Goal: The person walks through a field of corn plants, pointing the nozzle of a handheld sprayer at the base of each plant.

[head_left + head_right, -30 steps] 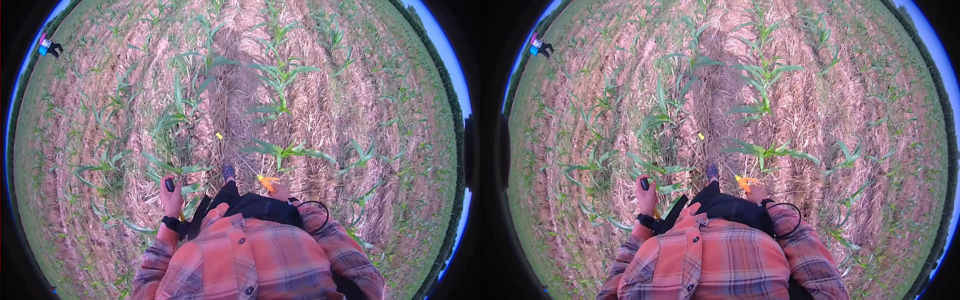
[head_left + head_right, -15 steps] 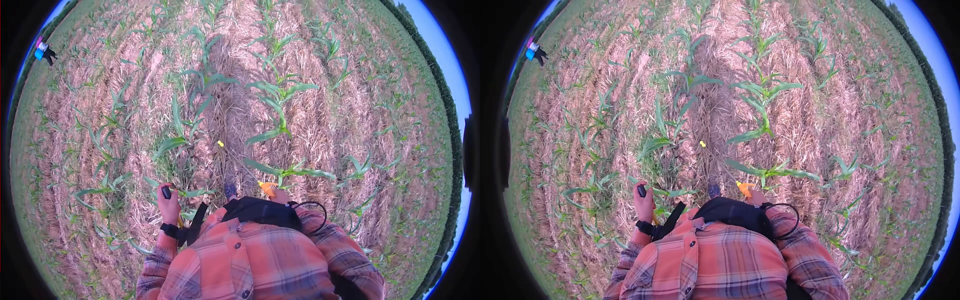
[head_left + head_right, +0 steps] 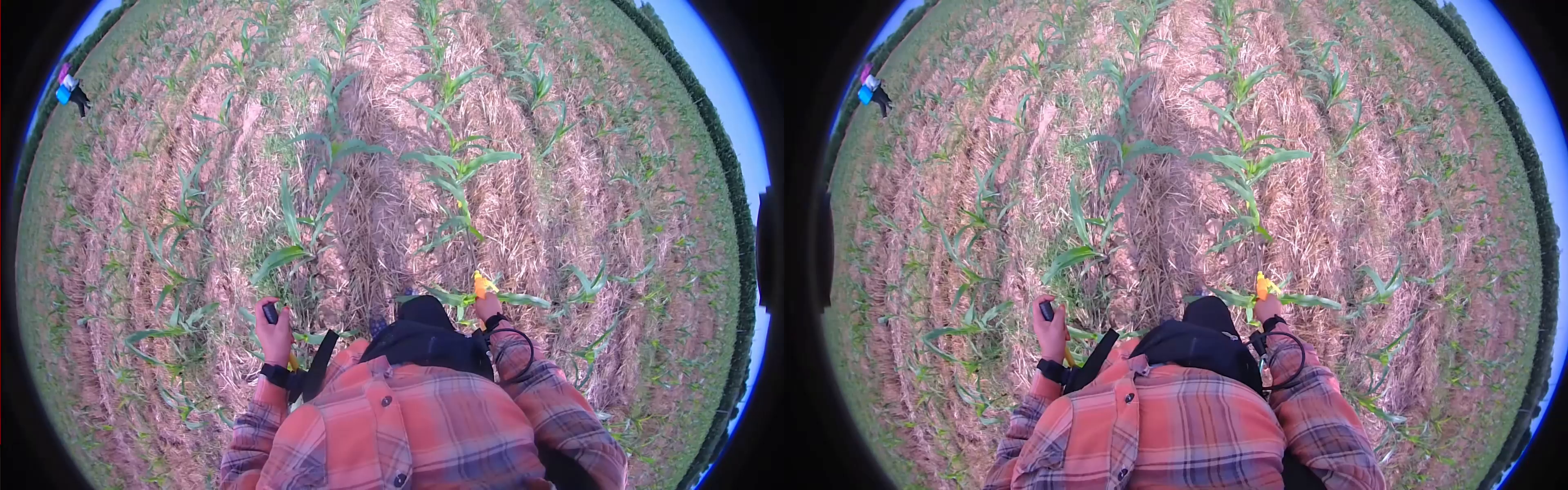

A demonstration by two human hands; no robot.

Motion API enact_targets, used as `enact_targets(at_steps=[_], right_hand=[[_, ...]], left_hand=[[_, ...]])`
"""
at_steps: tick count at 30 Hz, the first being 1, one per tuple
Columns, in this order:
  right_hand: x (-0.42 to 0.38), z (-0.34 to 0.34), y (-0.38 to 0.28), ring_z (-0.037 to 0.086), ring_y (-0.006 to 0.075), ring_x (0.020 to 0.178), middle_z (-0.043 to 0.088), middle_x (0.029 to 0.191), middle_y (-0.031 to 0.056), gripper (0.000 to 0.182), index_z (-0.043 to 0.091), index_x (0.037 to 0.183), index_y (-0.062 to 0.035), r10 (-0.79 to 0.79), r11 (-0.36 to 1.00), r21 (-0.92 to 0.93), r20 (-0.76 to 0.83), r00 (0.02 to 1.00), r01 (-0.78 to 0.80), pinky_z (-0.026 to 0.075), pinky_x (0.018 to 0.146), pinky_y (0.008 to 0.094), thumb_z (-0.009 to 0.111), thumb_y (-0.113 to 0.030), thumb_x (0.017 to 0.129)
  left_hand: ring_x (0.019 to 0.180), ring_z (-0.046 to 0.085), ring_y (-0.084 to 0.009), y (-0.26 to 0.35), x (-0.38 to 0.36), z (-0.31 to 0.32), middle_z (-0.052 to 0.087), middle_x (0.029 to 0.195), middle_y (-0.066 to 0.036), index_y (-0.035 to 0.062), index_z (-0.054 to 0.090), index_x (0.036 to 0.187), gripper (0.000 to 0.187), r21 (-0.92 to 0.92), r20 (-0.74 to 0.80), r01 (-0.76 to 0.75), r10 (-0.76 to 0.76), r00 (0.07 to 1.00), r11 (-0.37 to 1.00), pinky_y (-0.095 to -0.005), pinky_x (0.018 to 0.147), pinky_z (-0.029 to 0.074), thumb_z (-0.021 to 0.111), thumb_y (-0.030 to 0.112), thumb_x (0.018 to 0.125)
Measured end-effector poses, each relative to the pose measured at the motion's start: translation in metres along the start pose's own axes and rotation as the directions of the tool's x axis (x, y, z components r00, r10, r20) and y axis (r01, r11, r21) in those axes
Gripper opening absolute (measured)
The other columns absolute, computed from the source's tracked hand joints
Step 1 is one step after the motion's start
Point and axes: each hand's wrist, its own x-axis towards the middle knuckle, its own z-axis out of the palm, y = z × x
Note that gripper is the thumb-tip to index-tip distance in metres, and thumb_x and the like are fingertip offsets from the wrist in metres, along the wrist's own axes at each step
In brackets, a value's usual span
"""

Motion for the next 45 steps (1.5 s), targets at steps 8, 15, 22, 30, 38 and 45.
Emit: enact_targets(at_steps=[8,15,22,30,38,45], right_hand=[[0.04,0.025,-0.036,0.056,0.0354,0.074,0.059,0.077,0.0201,0.028,0.059,0.078,-0.0009,-0.097,0.993,-0.065,0.034,0.995,0.099,0.044,0.066,0.0427,0.052,-0.027,0.07],[0.061,0.014,-0.104,0.056,0.034,0.076,0.059,0.081,0.0156,0.029,0.058,0.086,-0.0065,-0.422,0.868,-0.064,0.427,0.8,0.492,0.043,0.067,0.0438,0.051,-0.029,0.07],[0.119,0.012,-0.12,0.053,0.0327,0.088,0.057,0.093,0.0171,0.036,0.056,0.098,-0.0074,-0.591,0.792,0.302,0.599,0.541,0.531,0.041,0.075,0.0399,0.055,-0.03,0.07],[0.182,-0.014,-0.121,0.057,0.0307,0.075,0.059,0.078,0.0146,0.03,0.058,0.091,-0.0084,-0.544,0.835,0.198,0.435,0.718,0.513,0.043,0.066,0.038,0.054,-0.029,0.07],[0.274,-0.04,-0.109,0.058,0.0309,0.069,0.059,0.07,0.0165,0.025,0.059,0.081,-0.003,-0.342,0.938,0.017,0.212,0.915,0.347,0.045,0.061,0.0379,0.054,-0.025,0.07],[0.307,-0.075,-0.12,0.056,0.0342,0.079,0.058,0.081,0.0207,0.028,0.059,0.085,-0.0031,-0.069,0.986,0.158,0.052,0.996,0.06,0.044,0.068,0.0426,0.053,-0.027,0.071]], left_hand=[[0.037,0.036,-0.0047,0.008,0.022,0.008,0.038,0.054,0.003,0.0117,0.043,0.095,0.023,-0.035,-0.079,-0.013,0.01,0.997,0.999,-0.0192,0.03,0.027,0.052,0.002,0.076],[0.033,0.034,-0.0053,0.021,0.056,0.044,0.037,0.051,0.002,0.0105,0.043,0.095,0.022,0.03,-0.163,-0.01,0.014,0.987,1.0,-0.0193,0.028,0.027,0.05,0.002,0.077],[0.034,0.036,-0.0056,0.042,0.095,0.091,0.039,0.06,0.001,0.0108,0.043,0.095,0.023,0.052,-0.137,-0.024,0.031,0.99,0.998,-0.0192,0.029,0.029,0.051,0.002,0.076],[0.035,0.036,-0.0055,0.056,0.133,0.141,0.04,0.061,0.001,0.0093,0.044,0.093,0.021,0.087,-0.121,-0.045,0.056,0.991,0.995,-0.0194,0.028,0.029,0.052,0.001,0.076],[0.037,0.036,-0.0049,0.078,0.165,0.196,0.039,0.059,0.002,0.0106,0.044,0.094,0.022,0.07,-0.084,-0.044,0.05,0.995,0.997,-0.0189,0.029,0.029,0.052,0.002,0.076],[0.037,0.036,-0.0046,0.088,0.189,0.212,0.038,0.058,0.002,0.0112,0.044,0.094,0.022,0.086,-0.085,-0.03,0.038,0.996,0.996,-0.0188,0.029,0.029,0.053,0.002,0.076]])
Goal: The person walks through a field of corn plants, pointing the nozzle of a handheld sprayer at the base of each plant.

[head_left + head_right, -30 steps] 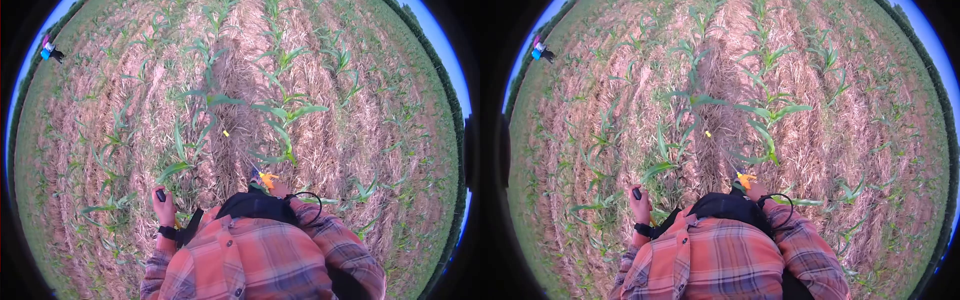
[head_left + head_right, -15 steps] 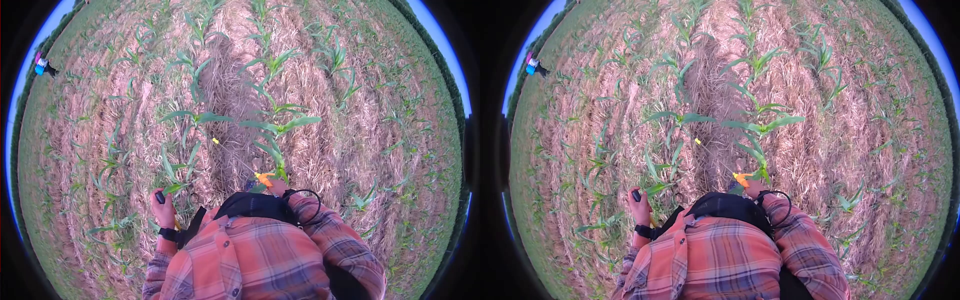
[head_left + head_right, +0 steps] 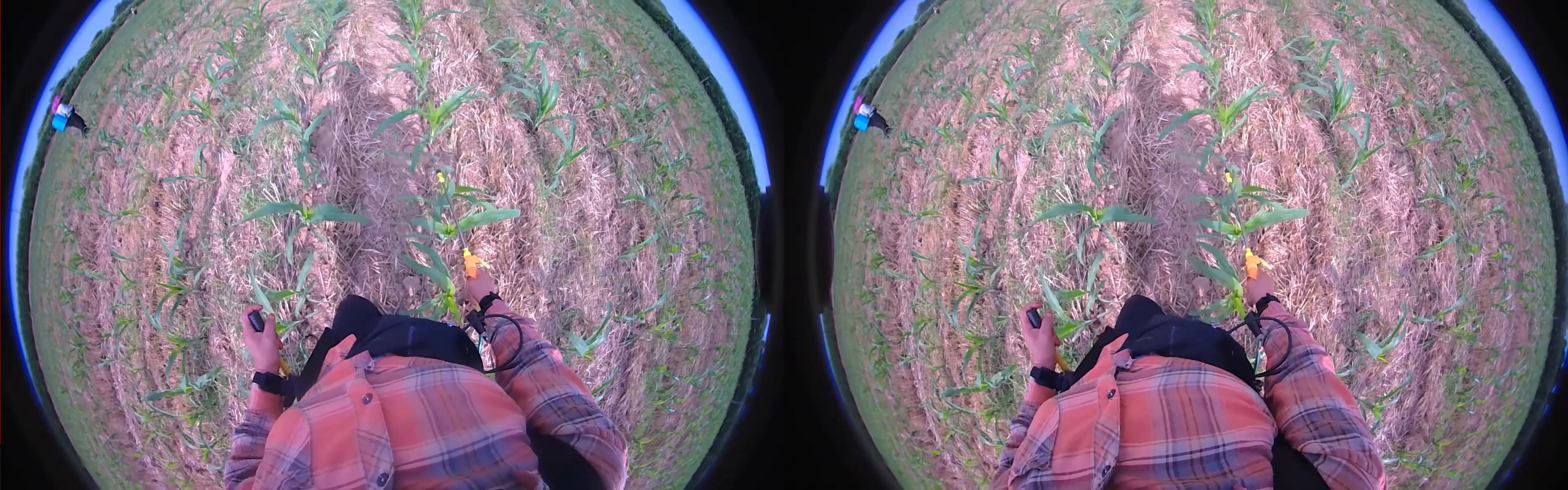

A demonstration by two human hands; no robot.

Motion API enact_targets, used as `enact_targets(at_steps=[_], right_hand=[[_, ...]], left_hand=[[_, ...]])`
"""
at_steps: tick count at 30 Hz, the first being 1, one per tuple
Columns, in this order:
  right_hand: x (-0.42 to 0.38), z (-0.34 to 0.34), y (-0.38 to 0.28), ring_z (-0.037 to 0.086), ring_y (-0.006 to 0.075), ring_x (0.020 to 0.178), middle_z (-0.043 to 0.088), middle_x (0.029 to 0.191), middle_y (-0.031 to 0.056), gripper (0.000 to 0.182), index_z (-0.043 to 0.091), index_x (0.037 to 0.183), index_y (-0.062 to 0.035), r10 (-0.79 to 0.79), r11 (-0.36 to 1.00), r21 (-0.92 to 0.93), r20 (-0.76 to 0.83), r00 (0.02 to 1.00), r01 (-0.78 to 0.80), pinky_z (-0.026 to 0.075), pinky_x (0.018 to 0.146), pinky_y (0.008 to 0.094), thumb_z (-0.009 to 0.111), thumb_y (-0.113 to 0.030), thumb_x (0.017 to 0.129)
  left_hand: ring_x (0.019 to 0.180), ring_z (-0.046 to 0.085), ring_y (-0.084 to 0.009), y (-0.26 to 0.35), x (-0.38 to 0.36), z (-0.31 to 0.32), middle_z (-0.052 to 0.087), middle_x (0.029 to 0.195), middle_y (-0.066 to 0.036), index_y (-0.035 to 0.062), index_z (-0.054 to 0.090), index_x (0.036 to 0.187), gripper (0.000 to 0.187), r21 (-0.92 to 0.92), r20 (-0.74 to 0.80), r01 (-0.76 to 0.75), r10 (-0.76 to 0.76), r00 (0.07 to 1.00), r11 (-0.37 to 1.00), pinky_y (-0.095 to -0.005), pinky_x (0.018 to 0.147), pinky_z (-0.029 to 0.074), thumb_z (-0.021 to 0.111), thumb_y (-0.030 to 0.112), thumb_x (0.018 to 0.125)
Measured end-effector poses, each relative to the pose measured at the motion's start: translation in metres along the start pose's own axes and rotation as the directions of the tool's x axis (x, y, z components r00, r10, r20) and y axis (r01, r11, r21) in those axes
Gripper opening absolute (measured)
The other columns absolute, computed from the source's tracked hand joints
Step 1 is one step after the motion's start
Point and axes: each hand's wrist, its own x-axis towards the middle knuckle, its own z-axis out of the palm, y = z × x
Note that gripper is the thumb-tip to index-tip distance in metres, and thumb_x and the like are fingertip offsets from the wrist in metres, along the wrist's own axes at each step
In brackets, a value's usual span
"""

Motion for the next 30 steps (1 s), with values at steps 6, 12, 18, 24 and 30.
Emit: enact_targets(at_steps=[6,12,18,24,30], right_hand=[[0.042,0.022,0.006,0.057,0.0342,0.075,0.06,0.076,0.0183,0.028,0.058,0.084,-0.0017,0.062,0.998,-0.02,-0.034,0.997,-0.063,0.045,0.065,0.0418,0.054,-0.026,0.071],[0.061,0.027,-0.052,0.058,0.0332,0.071,0.059,0.072,0.0178,0.028,0.059,0.081,-0.0025,0.029,0.982,-0.188,0.055,0.998,-0.018,0.045,0.063,0.0424,0.054,-0.028,0.071],[0.07,0.053,-0.093,0.057,0.0324,0.076,0.059,0.078,0.0182,0.031,0.057,0.085,-0.0041,-0.093,0.989,-0.077,0.307,0.947,0.122,0.044,0.065,0.041,0.053,-0.031,0.071],[0.071,0.046,-0.161,0.055,0.034,0.077,0.059,0.079,0.016,0.035,0.058,0.086,-0.006,-0.321,0.923,0.021,0.595,0.737,0.385,0.043,0.065,0.0414,0.055,-0.036,0.067],[0.112,0.081,-0.161,0.055,0.0346,0.076,0.058,0.078,0.0184,0.036,0.059,0.082,-0.005,-0.436,0.879,0.13,0.609,0.663,0.459,0.043,0.065,0.0416,0.057,-0.037,0.066]], left_hand=[[0.036,0.035,-0.0043,0.006,0.046,0.028,0.037,0.058,0.003,0.0125,0.045,0.094,0.023,0.012,0.03,-0.022,0.021,0.999,1.0,-0.0197,0.03,0.029,0.053,0.002,0.075],[0.036,0.035,-0.0047,0.028,0.106,0.057,0.038,0.06,0.003,0.0126,0.046,0.093,0.022,0.03,0.052,-0.002,0.001,0.999,1.0,-0.0201,0.03,0.029,0.053,0.002,0.075],[0.036,0.035,-0.0046,0.054,0.155,0.061,0.038,0.059,0.003,0.0111,0.045,0.094,0.022,-0.006,0.08,0.027,-0.027,0.996,1.0,-0.0195,0.03,0.028,0.053,0.003,0.075],[0.036,0.034,-0.0042,0.069,0.192,0.066,0.037,0.056,0.004,0.0113,0.044,0.094,0.022,0.002,0.092,0.047,-0.046,0.995,0.999,-0.0193,0.031,0.028,0.052,0.003,0.076],[0.035,0.033,-0.0042,0.085,0.228,0.074,0.036,0.057,0.003,0.0115,0.044,0.094,0.022,-0.021,0.045,0.084,-0.083,0.995,0.996,-0.0194,0.029,0.027,0.052,0.003,0.076]])
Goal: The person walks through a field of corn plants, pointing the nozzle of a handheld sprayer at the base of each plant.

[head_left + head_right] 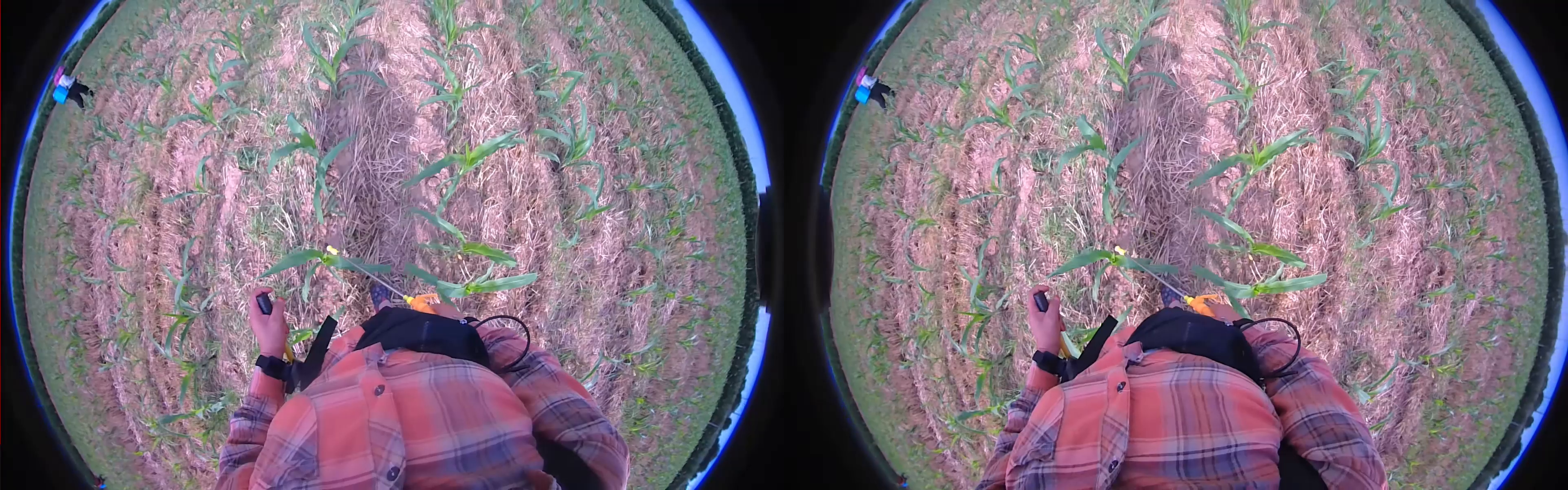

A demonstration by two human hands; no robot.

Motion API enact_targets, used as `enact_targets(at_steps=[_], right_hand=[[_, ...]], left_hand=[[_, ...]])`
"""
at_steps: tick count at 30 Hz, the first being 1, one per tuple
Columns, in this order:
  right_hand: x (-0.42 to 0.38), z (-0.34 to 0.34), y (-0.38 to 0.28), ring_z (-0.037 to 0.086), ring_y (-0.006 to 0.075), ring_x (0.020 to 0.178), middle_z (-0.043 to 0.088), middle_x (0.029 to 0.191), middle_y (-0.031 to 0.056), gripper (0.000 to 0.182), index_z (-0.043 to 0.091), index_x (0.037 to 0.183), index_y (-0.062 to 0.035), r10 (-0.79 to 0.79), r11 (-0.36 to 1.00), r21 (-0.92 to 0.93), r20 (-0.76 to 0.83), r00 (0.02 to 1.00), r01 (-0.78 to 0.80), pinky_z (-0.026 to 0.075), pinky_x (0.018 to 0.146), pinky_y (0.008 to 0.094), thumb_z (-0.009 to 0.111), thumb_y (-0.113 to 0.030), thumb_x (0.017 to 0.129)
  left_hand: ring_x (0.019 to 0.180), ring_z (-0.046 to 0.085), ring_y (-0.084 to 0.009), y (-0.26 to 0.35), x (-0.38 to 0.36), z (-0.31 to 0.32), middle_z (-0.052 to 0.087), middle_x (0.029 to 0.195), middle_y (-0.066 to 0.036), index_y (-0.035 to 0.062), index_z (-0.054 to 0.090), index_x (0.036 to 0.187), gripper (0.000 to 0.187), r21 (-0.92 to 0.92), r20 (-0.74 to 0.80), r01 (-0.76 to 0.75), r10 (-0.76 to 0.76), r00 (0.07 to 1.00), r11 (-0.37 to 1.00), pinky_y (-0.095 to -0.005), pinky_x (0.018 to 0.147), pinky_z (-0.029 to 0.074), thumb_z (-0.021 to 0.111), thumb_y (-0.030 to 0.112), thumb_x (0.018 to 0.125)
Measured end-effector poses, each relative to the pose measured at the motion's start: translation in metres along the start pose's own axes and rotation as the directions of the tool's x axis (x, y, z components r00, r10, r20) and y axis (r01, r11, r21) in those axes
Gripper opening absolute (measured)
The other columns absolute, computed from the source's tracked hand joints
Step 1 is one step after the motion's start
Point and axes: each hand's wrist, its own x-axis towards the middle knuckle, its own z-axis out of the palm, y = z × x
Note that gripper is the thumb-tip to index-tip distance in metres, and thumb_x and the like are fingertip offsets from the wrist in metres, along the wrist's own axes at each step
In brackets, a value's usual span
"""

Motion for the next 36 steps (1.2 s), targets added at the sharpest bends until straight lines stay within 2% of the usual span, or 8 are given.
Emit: enact_targets(at_steps=[6,10,14,16,22,24,30,36], right_hand=[[0.023,-0.043,-0.029,0.055,0.0354,0.076,0.058,0.078,0.0198,0.032,0.059,0.081,-0.0047,-0.015,0.989,-0.146,0.014,1.0,0.017,0.043,0.066,0.0427,0.056,-0.033,0.068],[0.027,-0.062,-0.033,0.055,0.0366,0.077,0.058,0.078,0.0191,0.022,0.059,0.081,-0.005,0.207,0.969,-0.087,-0.232,0.951,-0.232,0.043,0.067,0.0446,0.052,-0.023,0.07],[0.048,-0.093,-0.002,0.056,0.0351,0.074,0.058,0.072,0.0175,0.025,0.058,0.077,-0.003,0.315,0.9,-0.115,-0.496,0.809,-0.421,0.043,0.063,0.0439,0.054,-0.027,0.071],[0.059,-0.114,0.007,0.056,0.0347,0.072,0.059,0.072,0.0179,0.027,0.058,0.076,-0.0018,0.451,0.875,0.109,-0.541,0.71,-0.473,0.044,0.062,0.0438,0.054,-0.028,0.07],[0.093,-0.164,0.019,0.058,0.0342,0.069,0.059,0.072,0.0181,0.028,0.059,0.078,-0.0008,0.45,0.814,0.082,-0.715,0.536,-0.575,0.046,0.061,0.0414,0.055,-0.028,0.07],[0.121,-0.173,0.051,0.058,0.035,0.07,0.06,0.072,0.0183,0.029,0.059,0.078,-0.0006,0.558,0.806,0.252,-0.625,0.545,-0.536,0.046,0.062,0.0412,0.055,-0.028,0.07],[0.164,-0.184,0.049,0.057,0.0341,0.074,0.06,0.072,0.0169,0.027,0.059,0.081,-0.0037,0.347,0.884,-0.021,-0.639,0.687,-0.467,0.045,0.065,0.0416,0.054,-0.028,0.071],[0.177,-0.223,-0.018,0.056,0.0343,0.078,0.059,0.081,0.0175,0.028,0.058,0.084,-0.0055,0.261,0.913,-0.276,-0.174,0.95,-0.301,0.043,0.066,0.0424,0.052,-0.029,0.069]], left_hand=[[0.035,0.034,-0.0044,0.007,0.031,0.002,0.036,0.057,0.003,0.0121,0.044,0.094,0.022,-0.021,-0.002,-0.027,0.027,1.0,0.999,-0.0191,0.029,0.027,0.052,0.001,0.076],[0.035,0.035,-0.0046,0.015,0.041,0.013,0.036,0.057,0.003,0.0123,0.044,0.094,0.022,0.013,-0.006,-0.027,0.027,1.0,1.0,-0.0191,0.029,0.028,0.052,0.002,0.076],[0.036,0.036,-0.0048,0.018,0.051,0.018,0.037,0.058,0.003,0.0126,0.044,0.094,0.022,-0.013,0.012,-0.029,0.029,1.0,0.999,-0.0192,0.029,0.03,0.052,0.002,0.077],[0.036,0.036,-0.0048,0.022,0.057,0.023,0.037,0.058,0.003,0.0126,0.044,0.094,0.022,0.003,0.006,-0.032,0.032,0.999,0.999,-0.0192,0.029,0.03,0.052,0.002,0.077],[0.036,0.037,-0.005,0.037,0.073,0.043,0.038,0.057,0.002,0.0104,0.043,0.094,0.021,-0.034,-0.076,-0.056,0.053,0.996,0.998,-0.0193,0.029,0.03,0.052,0.002,0.077],[0.035,0.037,-0.0051,0.048,0.081,0.055,0.038,0.057,0.002,0.0095,0.043,0.094,0.021,-0.006,-0.097,-0.088,0.087,0.991,0.996,-0.0194,0.029,0.03,0.052,0.003,0.076],[0.032,0.035,-0.0052,0.07,0.108,0.102,0.037,0.049,0.002,0.0101,0.044,0.095,0.022,0.026,-0.149,-0.092,0.095,0.984,0.995,-0.02,0.028,0.028,0.052,0.003,0.076],[0.034,0.037,-0.0055,0.087,0.13,0.136,0.04,0.055,0.001,0.0103,0.044,0.094,0.022,0.057,-0.168,-0.082,0.091,0.982,0.995,-0.0198,0.029,0.03,0.052,0.002,0.075]])
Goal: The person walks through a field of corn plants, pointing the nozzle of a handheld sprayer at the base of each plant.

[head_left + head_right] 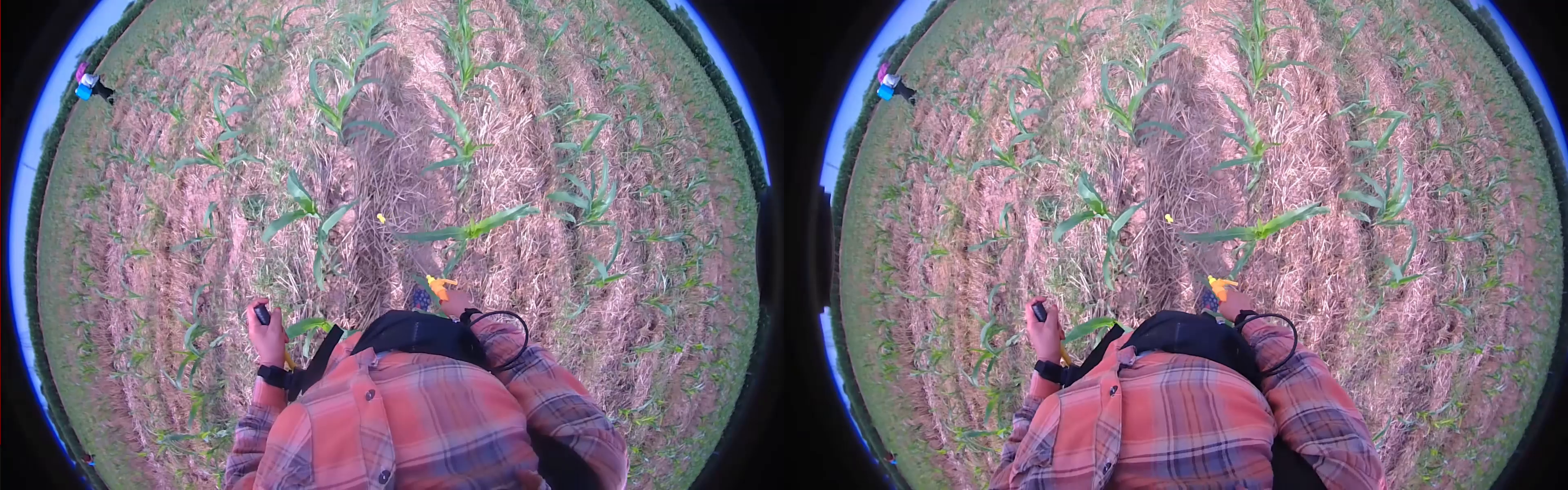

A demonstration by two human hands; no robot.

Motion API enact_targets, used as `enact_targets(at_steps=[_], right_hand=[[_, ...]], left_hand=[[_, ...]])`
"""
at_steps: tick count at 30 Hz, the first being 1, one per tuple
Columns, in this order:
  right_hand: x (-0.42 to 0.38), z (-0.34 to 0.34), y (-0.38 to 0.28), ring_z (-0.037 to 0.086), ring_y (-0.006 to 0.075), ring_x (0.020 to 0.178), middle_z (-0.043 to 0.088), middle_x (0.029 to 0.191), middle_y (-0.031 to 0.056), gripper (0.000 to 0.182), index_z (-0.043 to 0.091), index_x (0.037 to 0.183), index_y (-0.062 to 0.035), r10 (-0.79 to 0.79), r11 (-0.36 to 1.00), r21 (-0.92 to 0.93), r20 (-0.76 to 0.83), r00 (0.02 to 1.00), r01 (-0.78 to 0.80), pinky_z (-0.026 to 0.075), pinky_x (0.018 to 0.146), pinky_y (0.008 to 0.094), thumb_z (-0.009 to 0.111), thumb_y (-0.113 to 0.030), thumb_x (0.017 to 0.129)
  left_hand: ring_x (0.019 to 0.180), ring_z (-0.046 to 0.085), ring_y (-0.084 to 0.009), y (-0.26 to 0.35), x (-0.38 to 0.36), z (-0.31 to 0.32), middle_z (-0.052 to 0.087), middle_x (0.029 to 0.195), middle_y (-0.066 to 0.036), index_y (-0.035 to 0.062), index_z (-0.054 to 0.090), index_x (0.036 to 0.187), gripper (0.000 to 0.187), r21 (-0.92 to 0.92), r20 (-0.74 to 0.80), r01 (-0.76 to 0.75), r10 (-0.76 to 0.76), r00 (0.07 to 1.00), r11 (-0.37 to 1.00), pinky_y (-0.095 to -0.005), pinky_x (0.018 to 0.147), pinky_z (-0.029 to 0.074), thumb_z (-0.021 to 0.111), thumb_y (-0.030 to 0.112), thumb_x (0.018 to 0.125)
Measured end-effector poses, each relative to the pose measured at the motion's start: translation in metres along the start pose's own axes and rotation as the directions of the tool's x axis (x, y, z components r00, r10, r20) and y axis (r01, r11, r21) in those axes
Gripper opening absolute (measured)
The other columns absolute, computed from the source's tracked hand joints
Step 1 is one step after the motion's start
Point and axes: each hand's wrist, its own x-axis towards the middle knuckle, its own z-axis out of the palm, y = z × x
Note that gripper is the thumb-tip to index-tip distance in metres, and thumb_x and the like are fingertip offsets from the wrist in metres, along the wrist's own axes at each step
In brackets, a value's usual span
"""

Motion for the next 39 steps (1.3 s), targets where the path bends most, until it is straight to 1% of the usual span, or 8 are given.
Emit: enact_targets(at_steps=[2,6,11,19,28,30,33,39], right_hand=[[0.0,-0.019,-0.011,0.056,0.033,0.079,0.06,0.08,0.0158,0.025,0.059,0.084,-0.006,-0.207,0.975,0.084,0.029,0.978,0.204,0.043,0.069,0.042,0.053,-0.025,0.069],[0.027,-0.041,-0.015,0.055,0.0328,0.082,0.059,0.083,0.0169,0.026,0.059,0.085,-0.0078,-0.372,0.928,0.091,0.297,0.88,0.362,0.043,0.07,0.0411,0.055,-0.025,0.067],[0.041,-0.065,-0.013,0.055,0.0339,0.082,0.059,0.082,0.0182,0.025,0.058,0.086,-0.0052,-0.33,0.943,0.119,0.236,0.914,0.31,0.043,0.072,0.0413,0.053,-0.02,0.067],[0.079,-0.097,0.018,0.054,0.0356,0.078,0.058,0.079,0.019,0.025,0.058,0.083,-0.0041,-0.042,0.989,0.14,-0.071,0.997,0.052,0.042,0.068,0.0438,0.053,-0.026,0.071],[0.166,-0.134,0.054,0.059,0.0296,0.057,0.058,0.064,0.0163,0.025,0.058,0.076,-0.0001,0.338,0.937,0.241,-0.444,0.83,-0.253,0.045,0.051,0.0391,0.056,-0.024,0.07],[0.169,-0.158,0.046,0.059,0.0309,0.064,0.058,0.067,0.0184,0.026,0.058,0.076,0.0011,0.343,0.916,0.332,-0.365,0.866,-0.223,0.045,0.057,0.0399,0.056,-0.024,0.07],[0.172,-0.187,0.026,0.057,0.0359,0.077,0.058,0.074,0.0215,0.029,0.058,0.076,0.0017,0.472,0.877,0.305,-0.409,0.781,-0.371,0.044,0.067,0.0429,0.056,-0.027,0.07],[0.189,-0.2,0.005,0.056,0.0355,0.078,0.058,0.079,0.0217,0.033,0.059,0.083,0.0009,0.474,0.879,0.263,-0.378,0.795,-0.399,0.044,0.069,0.0416,0.058,-0.029,0.069]], left_hand=[[0.033,0.036,-0.0055,0.0,0.005,0.012,0.039,0.051,0.002,0.0107,0.044,0.095,0.022,-0.026,-0.003,-0.007,0.007,1.0,1.0,-0.0199,0.029,0.029,0.052,0.002,0.076],[0.034,0.037,-0.0054,0.01,0.016,0.033,0.039,0.054,0.002,0.0111,0.044,0.094,0.023,-0.033,0.008,-0.011,0.011,1.0,0.999,-0.0196,0.029,0.029,0.052,0.001,0.075],[0.034,0.037,-0.0049,0.021,0.025,0.064,0.039,0.056,0.002,0.0116,0.044,0.094,0.023,-0.044,0.015,-0.006,0.006,1.0,0.999,-0.0192,0.029,0.029,0.052,0.001,0.075],[0.031,0.033,-0.0058,0.026,0.058,0.088,0.036,0.049,0.003,0.0107,0.042,0.096,0.023,-0.012,0.046,-0.002,0.003,0.999,1.0,-0.0203,0.027,0.028,0.052,0.003,0.077],[0.038,0.035,-0.0038,0.044,0.138,0.126,0.038,0.06,0.003,0.0111,0.045,0.094,0.022,-0.087,0.098,0.058,-0.049,0.994,0.995,-0.0185,0.03,0.029,0.054,0.003,0.075],[0.039,0.035,-0.0035,0.05,0.152,0.13,0.037,0.058,0.004,0.0111,0.045,0.094,0.023,-0.086,0.087,0.067,-0.059,0.994,0.994,-0.0186,0.03,0.029,0.054,0.003,0.075],[0.034,0.034,-0.0038,0.056,0.176,0.135,0.036,0.051,0.004,0.0109,0.042,0.098,0.023,-0.092,0.134,0.056,-0.044,0.99,0.994,-0.0184,0.029,0.028,0.051,0.004,0.078],[0.033,0.034,-0.0044,0.083,0.211,0.144,0.037,0.051,0.003,0.0101,0.043,0.097,0.021,-0.103,0.135,0.074,-0.059,0.989,0.992,-0.0185,0.029,0.028,0.051,0.004,0.078]])
